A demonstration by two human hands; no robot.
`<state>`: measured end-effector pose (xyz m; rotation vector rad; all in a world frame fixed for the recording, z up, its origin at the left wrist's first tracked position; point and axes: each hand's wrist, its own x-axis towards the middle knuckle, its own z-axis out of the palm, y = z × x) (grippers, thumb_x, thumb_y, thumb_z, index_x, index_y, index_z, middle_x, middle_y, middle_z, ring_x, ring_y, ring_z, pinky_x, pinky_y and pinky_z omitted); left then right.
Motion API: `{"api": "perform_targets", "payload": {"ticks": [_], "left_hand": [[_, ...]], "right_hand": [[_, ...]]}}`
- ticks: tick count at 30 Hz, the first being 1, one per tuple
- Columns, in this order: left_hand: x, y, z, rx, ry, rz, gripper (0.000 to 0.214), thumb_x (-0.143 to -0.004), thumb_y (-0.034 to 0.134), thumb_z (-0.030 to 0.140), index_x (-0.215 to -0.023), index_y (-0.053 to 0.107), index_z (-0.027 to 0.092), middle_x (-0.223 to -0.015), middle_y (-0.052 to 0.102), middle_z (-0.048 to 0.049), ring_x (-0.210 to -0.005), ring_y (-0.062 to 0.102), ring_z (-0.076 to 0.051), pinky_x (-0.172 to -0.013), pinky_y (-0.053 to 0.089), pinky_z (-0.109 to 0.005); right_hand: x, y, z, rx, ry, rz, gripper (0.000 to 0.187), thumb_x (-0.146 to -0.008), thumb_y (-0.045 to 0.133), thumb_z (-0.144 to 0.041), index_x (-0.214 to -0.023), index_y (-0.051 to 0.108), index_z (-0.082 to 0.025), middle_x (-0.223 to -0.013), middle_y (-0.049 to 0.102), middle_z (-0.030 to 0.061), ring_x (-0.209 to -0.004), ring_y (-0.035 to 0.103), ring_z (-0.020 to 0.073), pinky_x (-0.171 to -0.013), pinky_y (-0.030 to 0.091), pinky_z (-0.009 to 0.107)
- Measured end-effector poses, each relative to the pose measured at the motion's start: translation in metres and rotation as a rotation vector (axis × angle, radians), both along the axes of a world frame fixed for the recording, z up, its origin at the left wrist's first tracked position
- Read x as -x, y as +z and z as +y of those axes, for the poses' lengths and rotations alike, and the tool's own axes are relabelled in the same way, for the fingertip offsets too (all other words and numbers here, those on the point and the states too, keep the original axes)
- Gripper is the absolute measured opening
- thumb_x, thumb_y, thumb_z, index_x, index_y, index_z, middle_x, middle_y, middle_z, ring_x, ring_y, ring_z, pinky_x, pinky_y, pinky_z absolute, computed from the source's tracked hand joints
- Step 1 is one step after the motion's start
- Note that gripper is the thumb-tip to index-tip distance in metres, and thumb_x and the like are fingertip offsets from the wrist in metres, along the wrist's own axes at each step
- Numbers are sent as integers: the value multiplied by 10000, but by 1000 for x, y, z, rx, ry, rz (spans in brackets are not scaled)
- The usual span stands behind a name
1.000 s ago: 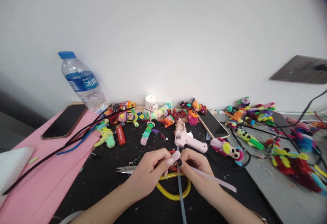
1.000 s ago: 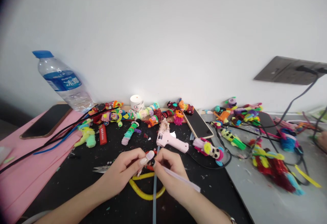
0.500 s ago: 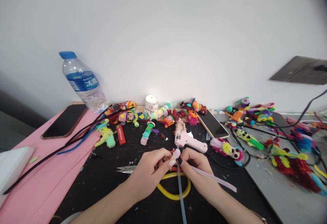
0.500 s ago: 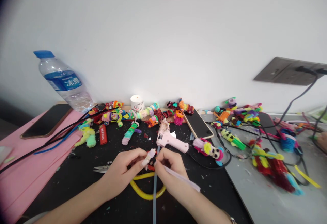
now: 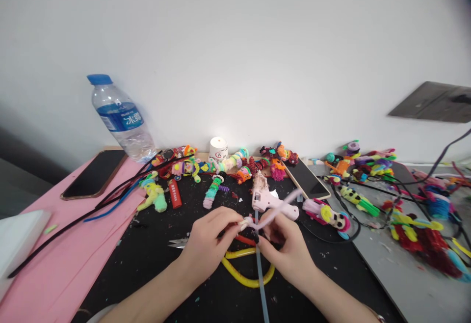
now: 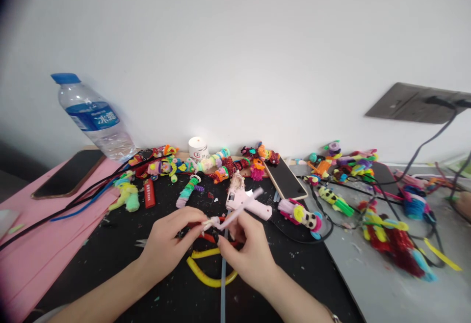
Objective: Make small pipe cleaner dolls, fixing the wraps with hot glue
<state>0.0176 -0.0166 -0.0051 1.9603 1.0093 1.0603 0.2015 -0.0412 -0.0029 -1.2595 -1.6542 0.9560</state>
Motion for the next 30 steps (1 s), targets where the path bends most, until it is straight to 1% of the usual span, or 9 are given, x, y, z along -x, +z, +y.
{"api": "perform_targets", "payload": {"ticks": [4, 9, 12, 14, 16, 20, 24, 27, 30], "left_hand": [[-3, 5, 1, 90, 5, 3, 115, -835, 541, 210, -774, 636, 191, -866, 631, -63, -805, 593, -175, -725, 452, -265], [-6, 9, -1, 242, -89, -95, 98, -794, 599, 219, -711, 628, 177, -912, 657, -69, -848, 600, -183, -759, 457, -279], [-6, 8, 0, 372, -128, -193, 120, -782, 607, 207, -670, 601, 165, -879, 669, -64, -848, 610, -184, -788, 461, -294], [-7, 8, 1, 469, -115, -266, 124, -780, 605, 207, -668, 587, 157, -875, 664, -62, -831, 614, -178, -773, 469, -291], [-7, 8, 3, 536, -67, -329, 132, -772, 611, 217, -663, 576, 150, -870, 656, -62, -807, 614, -172, -751, 475, -287], [-5, 8, 8, 552, 52, -411, 154, -736, 647, 232, -637, 566, 145, -860, 653, -61, -797, 607, -169, -740, 476, -286], [-3, 5, 9, 565, 116, -463, 152, -723, 663, 224, -627, 575, 145, -891, 664, -60, -802, 614, -161, -755, 480, -288], [-3, 5, 9, 598, 155, -488, 134, -696, 692, 218, -636, 601, 140, -910, 675, -64, -804, 627, -162, -755, 491, -285], [-3, 7, 11, 632, 184, -492, 117, -675, 714, 228, -672, 647, 132, -924, 692, -77, -815, 641, -176, -762, 503, -291]], "right_hand": [[-2, -2, 1, 4, -49, 49, 131, -781, 588, -254, -892, 550, -196, -662, 463, -24, -535, 392, 109, -478, 337, 229], [-2, 0, 3, 53, -29, 95, 144, -837, 541, -321, -782, 542, -188, -632, 448, -26, -538, 403, 112, -487, 343, 234], [-5, 0, 4, 27, -21, 52, 143, -864, 498, -320, -800, 516, -193, -630, 439, -29, -549, 407, 117, -498, 338, 237], [-9, -1, 6, -36, -54, -17, 108, -884, 455, -287, -872, 514, -196, -665, 463, -18, -565, 429, 125, -519, 353, 246], [-13, -1, 10, -135, -145, -133, 91, -878, 438, -232, -934, 502, -200, -726, 493, 2, -620, 468, 143, -577, 383, 265], [-23, -1, 21, -325, -354, -481, 252, -764, 485, -138, -1011, 496, -189, -987, 538, 84, -921, 500, 239, -798, 391, 372], [-27, -4, 29, -224, -406, -776, 453, -681, 511, -147, -1131, 498, -189, -1160, 498, 115, -1045, 452, 310, -844, 359, 449], [-29, -8, 32, -131, -373, -856, 478, -686, 506, -171, -1163, 491, -185, -1107, 547, 110, -997, 486, 308, -803, 375, 449], [-32, -11, 34, -107, -345, -850, 481, -680, 510, -175, -1161, 497, -171, -1046, 592, 103, -955, 519, 291, -791, 392, 434]]}}
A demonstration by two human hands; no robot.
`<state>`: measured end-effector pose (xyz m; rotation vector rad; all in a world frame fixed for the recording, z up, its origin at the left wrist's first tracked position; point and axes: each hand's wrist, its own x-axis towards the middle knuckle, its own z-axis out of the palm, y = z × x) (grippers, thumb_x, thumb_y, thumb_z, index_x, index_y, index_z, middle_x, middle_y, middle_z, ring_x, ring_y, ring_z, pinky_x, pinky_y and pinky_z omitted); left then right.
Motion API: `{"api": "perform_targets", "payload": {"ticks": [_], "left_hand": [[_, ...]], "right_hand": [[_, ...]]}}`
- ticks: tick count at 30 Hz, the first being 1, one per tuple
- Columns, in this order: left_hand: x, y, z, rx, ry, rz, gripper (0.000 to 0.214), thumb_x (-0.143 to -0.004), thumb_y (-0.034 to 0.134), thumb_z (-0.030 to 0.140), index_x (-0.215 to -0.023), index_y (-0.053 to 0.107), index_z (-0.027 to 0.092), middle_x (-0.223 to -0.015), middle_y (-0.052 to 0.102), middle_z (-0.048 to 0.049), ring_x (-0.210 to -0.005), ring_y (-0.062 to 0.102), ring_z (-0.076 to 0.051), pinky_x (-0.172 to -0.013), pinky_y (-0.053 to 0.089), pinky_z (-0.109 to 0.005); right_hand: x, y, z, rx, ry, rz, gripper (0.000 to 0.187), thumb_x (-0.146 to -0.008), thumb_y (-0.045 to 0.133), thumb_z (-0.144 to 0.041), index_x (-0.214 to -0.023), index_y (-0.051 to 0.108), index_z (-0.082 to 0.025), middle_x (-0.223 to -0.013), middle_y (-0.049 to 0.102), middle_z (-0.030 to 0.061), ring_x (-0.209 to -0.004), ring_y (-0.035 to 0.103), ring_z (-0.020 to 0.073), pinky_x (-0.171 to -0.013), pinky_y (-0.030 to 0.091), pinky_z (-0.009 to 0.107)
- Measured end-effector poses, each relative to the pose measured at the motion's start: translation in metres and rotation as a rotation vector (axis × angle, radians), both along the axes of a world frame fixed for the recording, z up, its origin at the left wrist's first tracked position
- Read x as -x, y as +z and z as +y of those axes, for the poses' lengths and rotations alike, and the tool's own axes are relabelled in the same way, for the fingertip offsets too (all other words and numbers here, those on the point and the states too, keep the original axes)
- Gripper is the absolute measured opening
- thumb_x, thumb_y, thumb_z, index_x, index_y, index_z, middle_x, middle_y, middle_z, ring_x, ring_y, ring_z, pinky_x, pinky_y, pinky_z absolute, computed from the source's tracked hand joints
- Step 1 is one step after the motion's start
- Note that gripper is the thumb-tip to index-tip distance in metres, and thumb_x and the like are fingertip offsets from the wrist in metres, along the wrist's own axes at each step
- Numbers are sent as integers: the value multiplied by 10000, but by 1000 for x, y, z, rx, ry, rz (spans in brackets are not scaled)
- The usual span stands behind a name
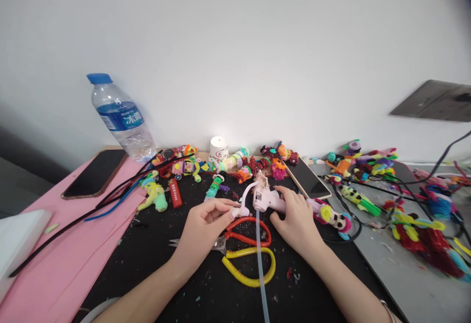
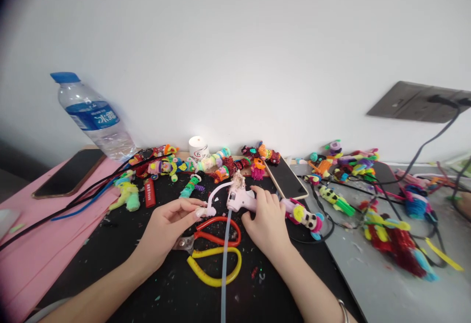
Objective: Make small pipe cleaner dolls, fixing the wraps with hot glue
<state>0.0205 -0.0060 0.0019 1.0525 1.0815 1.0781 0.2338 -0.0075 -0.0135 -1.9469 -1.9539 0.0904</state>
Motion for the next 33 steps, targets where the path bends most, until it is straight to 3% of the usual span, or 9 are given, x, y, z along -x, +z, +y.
{"api": "perform_targets", "payload": {"ticks": [6, 11, 16, 21, 25, 28, 33], "left_hand": [[1, -1, 2, 38, -40, -5, 116, -702, 691, 229, -774, 711, 140, -945, 717, -78, -793, 660, -171, -729, 524, -265], [4, -4, 2, -56, -33, 114, 85, -749, 633, 204, -755, 711, 168, -940, 713, -51, -643, 625, -121, -621, 514, -230], [7, -3, 4, -210, 107, 238, 102, -778, 598, 202, -749, 695, 185, -916, 706, -41, -830, 633, -162, -748, 511, -253], [9, -4, 5, -352, 182, 309, 101, -790, 595, 214, -742, 681, 190, -917, 685, -40, -870, 629, -162, -778, 511, -262], [10, -6, 4, -429, 187, 371, 104, -799, 590, 200, -736, 671, 187, -926, 671, -44, -879, 627, -164, -767, 510, -271], [11, -6, 3, -481, 185, 421, 106, -801, 587, 184, -727, 663, 182, -917, 666, -45, -862, 626, -162, -752, 508, -274], [11, -4, 3, -555, 197, 479, 100, -801, 588, 165, -732, 659, 182, -907, 665, -38, -850, 623, -155, -753, 499, -270]], "right_hand": [[-8, -1, 5, -54, -11, 165, 421, -704, 546, -224, -1120, 535, -163, -987, 627, 89, -911, 570, 257, -806, 434, 395], [-10, 3, 5, -153, -47, 409, 410, -734, 577, -278, -1128, 527, -175, -1044, 625, 88, -885, 591, 238, -776, 470, 356], [-8, 8, -1, -193, 36, 603, 280, -748, 568, -254, -1021, 572, -188, -941, 654, 58, -802, 609, 211, -697, 492, 300], [-4, 11, -7, -72, 244, 692, 151, -771, 569, -283, -876, 635, -196, -749, 674, 37, -642, 606, 187, -566, 483, 263], [1, 15, -10, 105, 405, 737, 208, -803, 575, -330, -917, 644, -171, -825, 687, 66, -700, 618, 194, -587, 483, 258], [3, 15, -11, 181, 410, 758, 243, -816, 569, -373, -903, 642, -158, -772, 674, 61, -656, 600, 179, -562, 469, 250], [2, 9, -11, 184, 385, 759, 267, -800, 589, -402, -898, 646, -160, -717, 657, 51, -635, 591, 180, -543, 469, 246]]}}
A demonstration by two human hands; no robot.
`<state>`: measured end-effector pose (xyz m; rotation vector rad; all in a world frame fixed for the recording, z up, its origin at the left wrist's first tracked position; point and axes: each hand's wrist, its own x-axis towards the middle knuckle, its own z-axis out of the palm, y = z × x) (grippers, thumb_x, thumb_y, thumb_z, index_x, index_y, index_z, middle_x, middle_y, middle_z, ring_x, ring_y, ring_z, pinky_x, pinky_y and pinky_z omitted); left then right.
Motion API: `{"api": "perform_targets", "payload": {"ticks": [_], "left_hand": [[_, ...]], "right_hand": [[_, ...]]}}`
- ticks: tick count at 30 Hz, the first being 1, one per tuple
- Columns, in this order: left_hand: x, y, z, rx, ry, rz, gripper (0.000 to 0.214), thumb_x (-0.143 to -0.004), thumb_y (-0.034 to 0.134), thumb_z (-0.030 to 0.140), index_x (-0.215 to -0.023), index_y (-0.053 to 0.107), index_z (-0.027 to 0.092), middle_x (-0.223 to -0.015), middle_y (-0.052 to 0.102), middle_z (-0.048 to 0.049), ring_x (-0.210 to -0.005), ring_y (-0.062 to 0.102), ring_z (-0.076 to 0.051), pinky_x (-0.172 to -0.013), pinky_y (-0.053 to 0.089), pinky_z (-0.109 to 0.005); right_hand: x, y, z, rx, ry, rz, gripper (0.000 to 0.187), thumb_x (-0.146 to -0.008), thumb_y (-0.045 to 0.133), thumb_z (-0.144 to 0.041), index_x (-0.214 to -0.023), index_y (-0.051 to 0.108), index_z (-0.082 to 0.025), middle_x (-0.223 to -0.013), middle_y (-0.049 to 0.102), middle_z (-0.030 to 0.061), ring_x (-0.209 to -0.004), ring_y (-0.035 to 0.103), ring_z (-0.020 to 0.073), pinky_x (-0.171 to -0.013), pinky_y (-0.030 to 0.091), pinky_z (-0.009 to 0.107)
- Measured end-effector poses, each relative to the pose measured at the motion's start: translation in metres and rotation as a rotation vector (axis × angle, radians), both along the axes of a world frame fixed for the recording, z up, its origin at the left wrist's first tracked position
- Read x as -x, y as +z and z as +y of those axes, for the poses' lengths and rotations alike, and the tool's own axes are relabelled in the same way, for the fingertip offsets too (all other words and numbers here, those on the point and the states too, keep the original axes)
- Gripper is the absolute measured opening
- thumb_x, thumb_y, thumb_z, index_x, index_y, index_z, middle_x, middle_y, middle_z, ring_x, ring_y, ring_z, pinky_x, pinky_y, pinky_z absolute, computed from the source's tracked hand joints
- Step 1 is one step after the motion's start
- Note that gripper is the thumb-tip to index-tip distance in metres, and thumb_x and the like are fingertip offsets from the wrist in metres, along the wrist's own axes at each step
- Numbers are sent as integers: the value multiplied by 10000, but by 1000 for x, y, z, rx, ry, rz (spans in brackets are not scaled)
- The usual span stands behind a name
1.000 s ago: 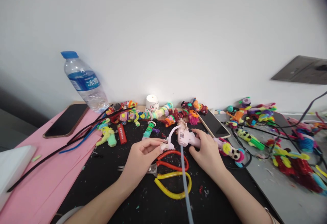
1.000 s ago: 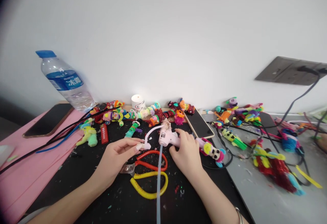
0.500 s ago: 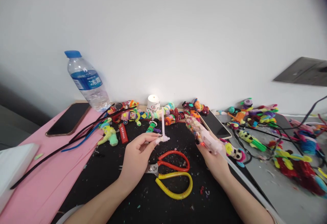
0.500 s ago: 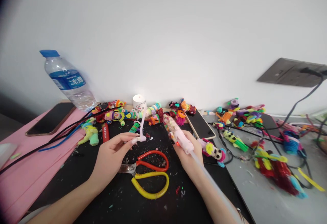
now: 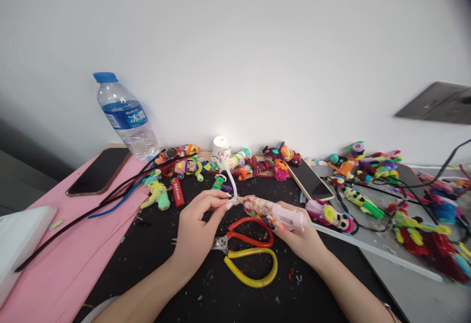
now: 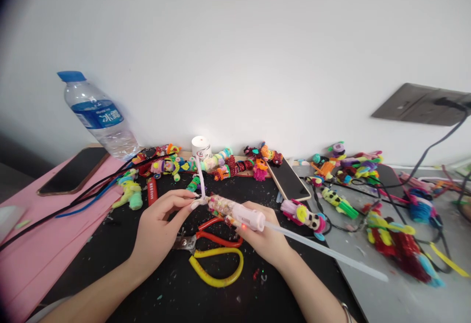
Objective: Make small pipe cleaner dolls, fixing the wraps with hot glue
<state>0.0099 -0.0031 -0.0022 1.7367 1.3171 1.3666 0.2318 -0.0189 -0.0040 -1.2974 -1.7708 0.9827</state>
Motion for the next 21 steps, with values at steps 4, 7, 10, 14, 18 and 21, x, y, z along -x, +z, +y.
{"api": "perform_targets", "payload": {"ticks": [4, 7, 10, 14, 18, 21], "left_hand": [[0, 0, -1, -32, 4, 25, 102, -801, 586, 154, -733, 656, 183, -895, 666, -33, -847, 622, -149, -768, 490, -266], [0, 0, -1, -44, 3, 35, 106, -800, 586, 150, -727, 655, 182, -888, 667, -32, -844, 622, -147, -775, 486, -262], [0, 0, -1, -53, 1, 44, 106, -801, 585, 151, -730, 657, 182, -885, 668, -33, -841, 623, -148, -778, 484, -262], [0, 0, -2, -55, 7, 49, 108, -802, 584, 150, -730, 656, 185, -880, 668, -33, -839, 625, -153, -784, 485, -270], [0, -1, -1, -59, 11, 48, 113, -804, 580, 155, -722, 651, 187, -879, 669, -33, -833, 625, -157, -779, 488, -277], [0, -1, -1, -42, 14, 48, 114, -807, 576, 164, -721, 648, 189, -889, 669, -37, -840, 624, -166, -767, 493, -286]], "right_hand": [[0, -3, 0, -9, -3, -15, 239, -805, 590, -385, -868, 641, -160, -717, 651, 45, -603, 578, 162, -537, 465, 239], [-1, -4, -1, -17, -12, -23, 236, -806, 590, -383, -872, 640, -162, -715, 650, 44, -601, 576, 161, -535, 467, 238], [-2, -6, -1, -31, -32, -27, 237, -801, 596, -390, -863, 638, -165, -701, 648, 40, -594, 574, 160, -529, 470, 238], [-2, -7, -1, -25, -13, -24, 242, -803, 594, -394, -876, 636, -167, -699, 643, 37, -595, 576, 160, -525, 472, 237], [-2, -7, -1, -17, -11, -27, 247, -806, 587, -398, -866, 634, -163, -683, 635, 32, -588, 572, 154, -515, 469, 231], [-1, -6, -1, -35, -26, -38, 245, -799, 592, -404, -838, 635, -166, -655, 622, 26, -578, 564, 154, -503, 467, 232]]}}
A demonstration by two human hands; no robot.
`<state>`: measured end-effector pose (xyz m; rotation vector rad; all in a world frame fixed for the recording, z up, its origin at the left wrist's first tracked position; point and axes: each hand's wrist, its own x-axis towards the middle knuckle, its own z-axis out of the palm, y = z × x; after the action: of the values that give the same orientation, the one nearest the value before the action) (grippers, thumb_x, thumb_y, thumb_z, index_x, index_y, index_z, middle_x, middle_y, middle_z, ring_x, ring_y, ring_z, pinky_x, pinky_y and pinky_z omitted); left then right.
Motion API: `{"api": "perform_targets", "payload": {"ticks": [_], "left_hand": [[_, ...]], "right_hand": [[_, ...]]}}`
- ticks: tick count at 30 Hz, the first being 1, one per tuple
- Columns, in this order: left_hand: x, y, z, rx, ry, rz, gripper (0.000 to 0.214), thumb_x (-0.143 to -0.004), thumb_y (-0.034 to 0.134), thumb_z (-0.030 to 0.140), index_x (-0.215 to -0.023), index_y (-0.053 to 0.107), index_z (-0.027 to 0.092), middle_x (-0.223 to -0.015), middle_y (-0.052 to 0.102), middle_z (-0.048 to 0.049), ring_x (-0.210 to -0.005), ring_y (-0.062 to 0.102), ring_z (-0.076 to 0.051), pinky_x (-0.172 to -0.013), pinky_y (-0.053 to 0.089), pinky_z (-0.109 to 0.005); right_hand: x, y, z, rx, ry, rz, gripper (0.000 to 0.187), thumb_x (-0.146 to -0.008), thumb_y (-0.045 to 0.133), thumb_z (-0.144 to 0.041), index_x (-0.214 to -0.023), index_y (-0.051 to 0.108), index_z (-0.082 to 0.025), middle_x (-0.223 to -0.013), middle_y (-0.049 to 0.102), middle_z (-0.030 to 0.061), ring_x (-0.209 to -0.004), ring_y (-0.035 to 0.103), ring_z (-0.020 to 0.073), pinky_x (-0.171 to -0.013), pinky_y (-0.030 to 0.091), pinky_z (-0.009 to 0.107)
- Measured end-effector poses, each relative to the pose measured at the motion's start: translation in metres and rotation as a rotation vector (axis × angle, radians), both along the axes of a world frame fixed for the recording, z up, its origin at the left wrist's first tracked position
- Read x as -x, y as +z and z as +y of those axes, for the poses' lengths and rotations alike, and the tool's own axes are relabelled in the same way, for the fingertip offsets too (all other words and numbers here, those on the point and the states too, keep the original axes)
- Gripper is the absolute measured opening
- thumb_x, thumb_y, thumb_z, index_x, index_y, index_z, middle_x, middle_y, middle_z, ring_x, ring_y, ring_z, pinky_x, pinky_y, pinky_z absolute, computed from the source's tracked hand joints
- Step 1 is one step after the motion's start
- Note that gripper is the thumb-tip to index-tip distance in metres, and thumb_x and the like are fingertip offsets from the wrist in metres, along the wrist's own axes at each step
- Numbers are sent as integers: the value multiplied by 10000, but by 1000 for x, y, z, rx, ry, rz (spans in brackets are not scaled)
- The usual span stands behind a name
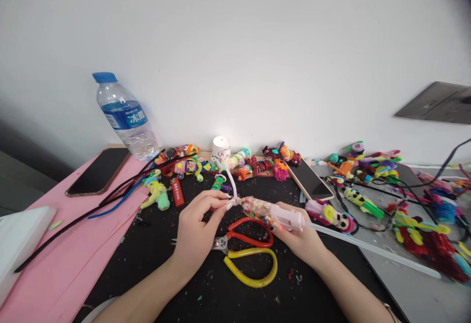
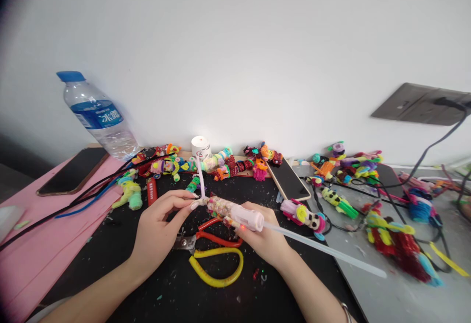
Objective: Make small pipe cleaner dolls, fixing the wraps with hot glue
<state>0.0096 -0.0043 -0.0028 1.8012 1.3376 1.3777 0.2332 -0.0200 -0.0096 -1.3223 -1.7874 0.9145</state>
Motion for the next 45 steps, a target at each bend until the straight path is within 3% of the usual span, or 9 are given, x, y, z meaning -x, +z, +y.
{"api": "perform_targets", "payload": {"ticks": [17, 26, 37, 45], "left_hand": [[0, 1, 0, 16, -4, -19, 121, -816, 570, 181, -711, 632, 184, -890, 655, -42, -837, 616, -162, -739, 496, -276], [1, 1, -1, 38, -5, -35, 129, -817, 564, 201, -701, 617, 183, -893, 650, -49, -820, 619, -168, -711, 503, -275], [0, 2, -1, 51, -14, -52, 166, -821, 555, 204, -658, 567, 180, -888, 636, -46, -821, 610, -165, -718, 495, -273], [-1, 2, -2, 54, -14, -50, 189, -830, 540, 216, -645, 554, 177, -881, 637, -56, -820, 612, -174, -713, 497, -284]], "right_hand": [[-4, -6, -3, -95, -71, -58, 202, -753, 632, -404, -725, 627, -204, -603, 596, 14, -558, 565, 172, -481, 471, 252], [2, 7, 0, 6, 40, -53, 176, -800, 593, -333, -780, 607, -159, -587, 490, -15, -512, 429, 107, -439, 356, 209], [-2, -6, -4, -127, -60, -100, 217, -755, 605, -433, -680, 591, -229, -555, 526, -1, -501, 507, 163, -457, 428, 267], [5, 11, 0, -55, 77, -120, 236, -793, 574, -360, -639, 517, -191, -568, 484, -22, -497, 434, 112, -444, 348, 228]]}}
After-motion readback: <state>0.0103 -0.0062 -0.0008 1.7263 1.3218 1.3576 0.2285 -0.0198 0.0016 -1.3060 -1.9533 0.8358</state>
